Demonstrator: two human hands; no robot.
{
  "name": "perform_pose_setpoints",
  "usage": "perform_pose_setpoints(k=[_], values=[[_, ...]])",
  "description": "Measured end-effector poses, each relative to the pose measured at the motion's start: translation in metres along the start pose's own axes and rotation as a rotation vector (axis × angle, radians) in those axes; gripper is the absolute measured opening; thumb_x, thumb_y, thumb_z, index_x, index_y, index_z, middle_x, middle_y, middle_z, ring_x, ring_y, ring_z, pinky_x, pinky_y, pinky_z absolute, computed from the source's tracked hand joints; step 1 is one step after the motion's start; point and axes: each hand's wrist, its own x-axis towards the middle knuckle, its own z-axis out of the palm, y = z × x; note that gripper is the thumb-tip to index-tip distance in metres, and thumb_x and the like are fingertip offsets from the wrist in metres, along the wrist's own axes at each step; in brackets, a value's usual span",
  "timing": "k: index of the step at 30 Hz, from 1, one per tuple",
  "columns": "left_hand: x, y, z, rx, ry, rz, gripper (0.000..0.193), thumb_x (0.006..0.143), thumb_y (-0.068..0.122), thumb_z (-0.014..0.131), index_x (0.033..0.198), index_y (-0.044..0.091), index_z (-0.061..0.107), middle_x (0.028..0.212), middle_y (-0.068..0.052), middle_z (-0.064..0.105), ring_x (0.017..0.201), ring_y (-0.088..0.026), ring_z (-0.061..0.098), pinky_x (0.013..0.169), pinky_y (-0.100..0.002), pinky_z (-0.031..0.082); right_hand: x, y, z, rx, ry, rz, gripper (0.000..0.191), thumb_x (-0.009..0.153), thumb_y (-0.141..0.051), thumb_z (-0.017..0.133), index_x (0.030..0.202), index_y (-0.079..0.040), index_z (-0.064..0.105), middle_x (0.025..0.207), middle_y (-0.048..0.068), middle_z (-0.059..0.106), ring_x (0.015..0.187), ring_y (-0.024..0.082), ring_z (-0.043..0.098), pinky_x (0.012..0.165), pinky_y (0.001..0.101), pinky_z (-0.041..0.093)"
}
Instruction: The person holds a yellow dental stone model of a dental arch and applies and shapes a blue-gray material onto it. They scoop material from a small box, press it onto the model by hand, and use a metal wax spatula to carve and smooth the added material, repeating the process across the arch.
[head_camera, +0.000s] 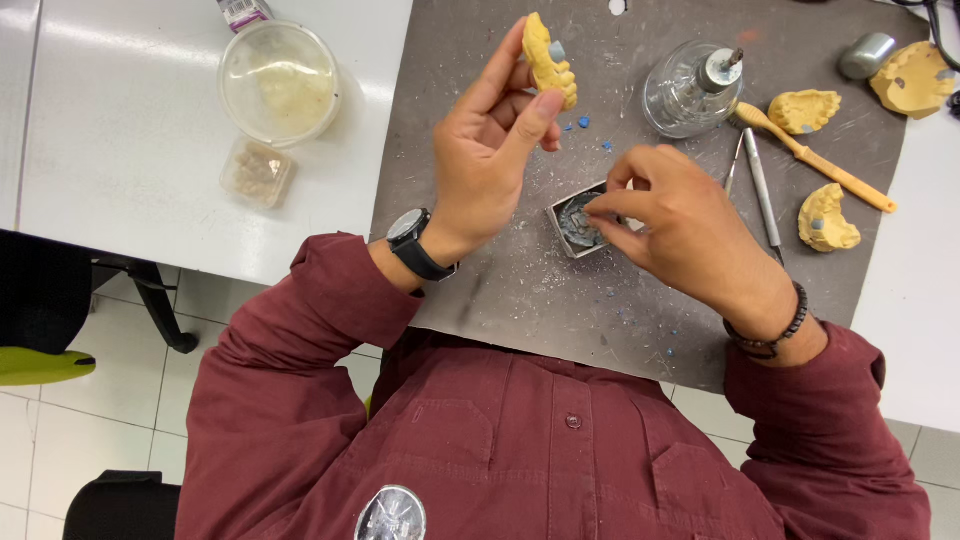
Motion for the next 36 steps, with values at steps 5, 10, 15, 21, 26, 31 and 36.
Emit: perform_pose_setpoints(k=[5, 10, 15, 21, 26, 31, 36], values=[[0.0, -0.005, 0.0, 0.003, 0.014, 0.035, 0.053, 0.115, 0.004, 0.065, 0.16, 0.004, 0.037, 0.12, -0.006, 0.068, 0.088, -0.009, 0.065, 0.078, -0.025, 0.058, 0.016, -0.002, 0.003, -0.143, -0.243, -0.013, 0.011, 0.076, -0.017, 0.08, 0.084, -0.009, 0.076, 0.084, 0.01, 0.064, 0.079, 0.034, 0.066, 0.067, 0.0466, 0.054], [0.002, -0.005, -0.001, -0.021, 0.027, 0.05, 0.054, 0.114, 0.005, 0.065, 0.16, 0.004, 0.036, 0.121, -0.005, 0.066, 0.087, -0.009, 0.065, 0.077, -0.025, 0.059, 0.027, -0.004, 0.006, -0.234, -0.267, -0.072, 0.012, 0.08, -0.016, 0.077, 0.073, -0.007, 0.072, 0.077, 0.008, 0.064, 0.074, 0.034, 0.067, 0.065, 0.0477, 0.055], [0.003, -0.005, -0.001, -0.016, 0.046, 0.028, 0.052, 0.115, 0.007, 0.066, 0.16, 0.006, 0.039, 0.123, -0.005, 0.065, 0.085, -0.008, 0.063, 0.074, -0.024, 0.056, 0.025, 0.005, -0.008, -0.054, -0.199, -0.172, 0.009, 0.079, -0.017, 0.078, 0.08, -0.008, 0.077, 0.074, 0.009, 0.062, 0.07, 0.033, 0.065, 0.06, 0.0462, 0.052], [0.009, -0.001, -0.003, -0.007, 0.013, -0.149, 0.052, 0.112, 0.019, 0.06, 0.16, 0.007, 0.043, 0.125, -0.003, 0.066, 0.064, -0.006, 0.055, 0.054, -0.022, 0.045, 0.037, 0.017, -0.004, -0.079, 0.056, -0.04, 0.009, 0.091, -0.014, 0.078, 0.098, -0.008, 0.078, 0.082, 0.007, 0.064, 0.071, 0.027, 0.065, 0.063, 0.0407, 0.052], [0.011, -0.001, 0.0, -0.078, -0.105, -0.326, 0.051, 0.116, 0.025, 0.054, 0.162, 0.006, 0.046, 0.109, -0.003, 0.068, 0.058, -0.004, 0.047, 0.05, -0.02, 0.038, 0.012, 0.025, -0.019, -0.076, 0.139, 0.042, 0.009, 0.098, -0.014, 0.079, 0.102, -0.007, 0.075, 0.088, 0.007, 0.068, 0.074, 0.023, 0.067, 0.066, 0.0376, 0.052], [0.011, 0.006, -0.001, -0.152, -0.281, -0.465, 0.053, 0.114, 0.027, 0.047, 0.163, 0.007, 0.038, 0.103, 0.0, 0.062, 0.058, -0.003, 0.043, 0.051, -0.018, 0.037, -0.04, 0.044, -0.042, -0.142, -0.09, 0.452, 0.033, 0.085, -0.024, 0.086, 0.099, -0.002, 0.066, 0.076, 0.01, 0.071, 0.067, 0.024, 0.07, 0.061, 0.0364, 0.054], [0.008, 0.016, 0.002, -0.251, -0.393, -0.557, 0.055, 0.111, 0.019, 0.045, 0.161, -0.003, 0.04, 0.1, -0.001, 0.055, 0.057, -0.003, 0.041, 0.052, -0.019, 0.038, -0.069, 0.061, -0.024, 0.028, -0.204, 0.748, 0.036, 0.082, -0.019, 0.084, 0.106, -0.003, 0.063, 0.07, 0.01, 0.073, 0.061, 0.024, 0.072, 0.059, 0.0362, 0.055]])
